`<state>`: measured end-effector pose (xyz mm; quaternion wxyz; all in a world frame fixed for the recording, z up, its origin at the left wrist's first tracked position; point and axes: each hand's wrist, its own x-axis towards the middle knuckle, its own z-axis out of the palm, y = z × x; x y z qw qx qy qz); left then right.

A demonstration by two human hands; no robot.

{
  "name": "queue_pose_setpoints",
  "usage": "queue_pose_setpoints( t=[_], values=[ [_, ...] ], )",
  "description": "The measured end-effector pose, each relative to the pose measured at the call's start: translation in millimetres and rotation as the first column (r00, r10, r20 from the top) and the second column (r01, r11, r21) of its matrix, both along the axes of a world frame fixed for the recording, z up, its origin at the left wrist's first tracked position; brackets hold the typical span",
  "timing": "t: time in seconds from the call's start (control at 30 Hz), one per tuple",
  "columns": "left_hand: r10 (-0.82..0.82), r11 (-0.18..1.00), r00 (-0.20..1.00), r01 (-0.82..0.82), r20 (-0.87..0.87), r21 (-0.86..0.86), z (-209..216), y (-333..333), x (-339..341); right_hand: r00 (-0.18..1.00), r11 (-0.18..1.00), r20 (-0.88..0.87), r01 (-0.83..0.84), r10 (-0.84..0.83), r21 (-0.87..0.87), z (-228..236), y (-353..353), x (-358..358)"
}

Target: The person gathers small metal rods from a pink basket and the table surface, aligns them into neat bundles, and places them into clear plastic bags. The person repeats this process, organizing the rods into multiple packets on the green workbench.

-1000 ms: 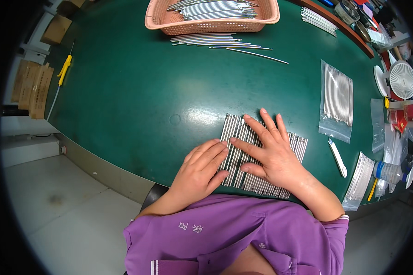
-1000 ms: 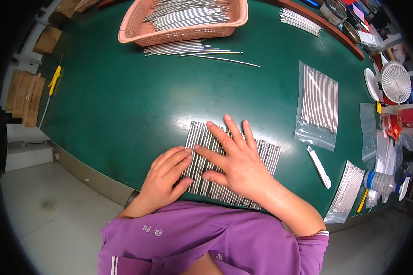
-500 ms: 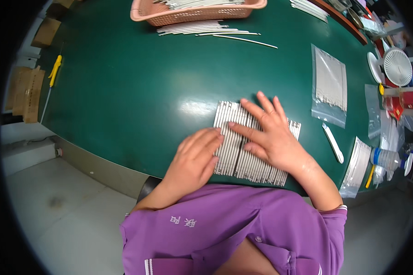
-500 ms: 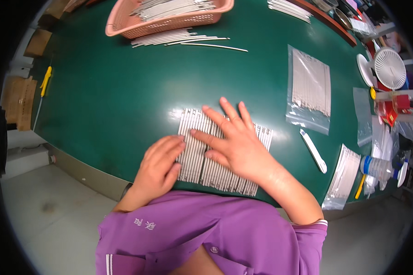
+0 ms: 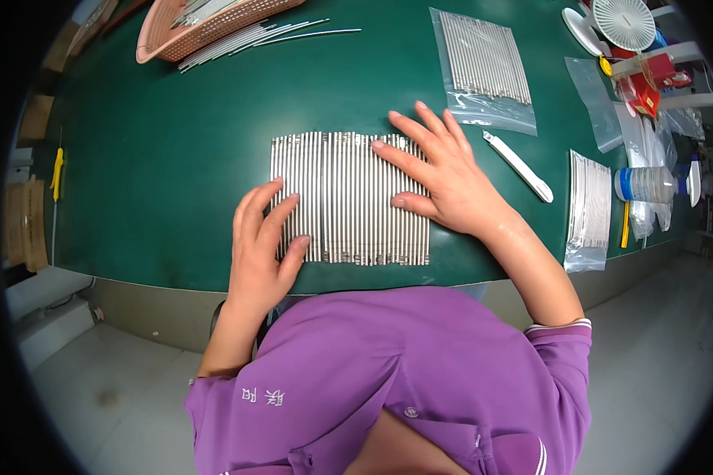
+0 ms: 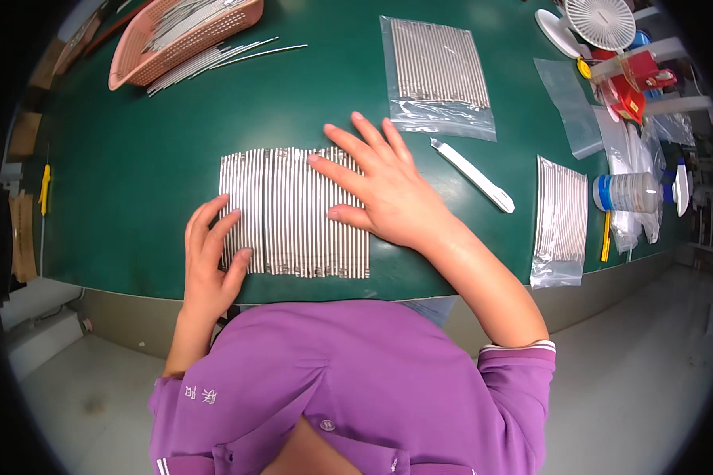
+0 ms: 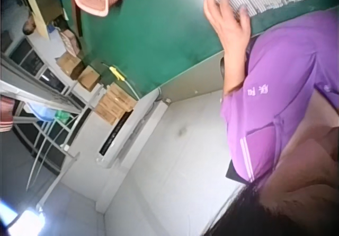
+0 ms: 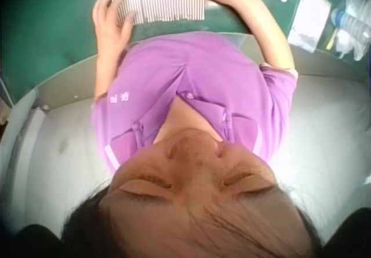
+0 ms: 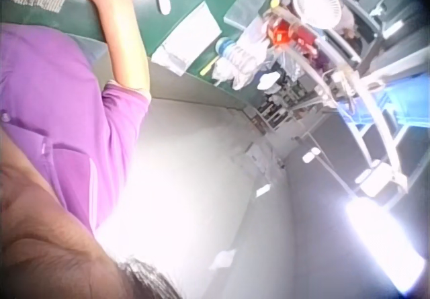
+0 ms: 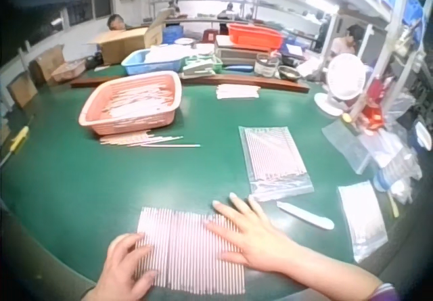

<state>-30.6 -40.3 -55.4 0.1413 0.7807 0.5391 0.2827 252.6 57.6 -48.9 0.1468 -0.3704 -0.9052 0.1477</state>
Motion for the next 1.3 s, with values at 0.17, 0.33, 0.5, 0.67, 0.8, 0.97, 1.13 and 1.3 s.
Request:
queue_pose_setpoints(
  t=[0.17,0.33,0.5,0.67,0.8,0.97,1.13,1.3],
  values=[
    [0.045,0.999,0.999,-0.045,0.015,0.023,-4.6,-2.1,3.2,0.995,0.998,-0.078,-0.052,0.054,0.036,-2.7,1.5,-8.4],
    [0.064,0.997,0.998,-0.063,-0.009,0.044,-6.3,-2.8,4.6,0.997,0.998,-0.056,-0.051,0.053,0.032,-7.1,3.5,-3.5],
    [0.084,0.996,0.996,-0.083,-0.027,0.038,-4.7,-3.9,7.9,0.998,0.999,-0.042,-0.038,0.039,0.012,-7.3,2.0,8.4],
    [0.092,0.995,0.995,-0.09,-0.036,0.043,-5.8,-3.4,8.2,0.999,1.0,-0.045,-0.028,0.029,0.005,-7.9,1.8,15.8],
    [0.09,0.995,0.995,-0.088,-0.046,0.051,-5.0,-2.9,9.0,0.998,1.0,-0.053,-0.015,0.016,0.006,-7.2,0.7,20.8],
    [0.088,0.995,0.995,-0.085,-0.046,0.052,-5.8,-2.6,8.6,0.998,1.0,-0.066,-0.018,0.018,0.01,-6.2,1.1,27.0],
    [0.089,0.995,0.995,-0.088,-0.033,0.048,-6.3,-2.4,8.7,0.999,1.0,-0.041,-0.004,0.004,0.003,-6.7,0.9,33.5],
    [0.094,0.995,0.995,-0.092,-0.037,0.05,-5.6,-3.2,9.5,1.0,1.0,-0.029,-0.003,0.004,0.006,-5.6,0.4,38.5]
  ],
)
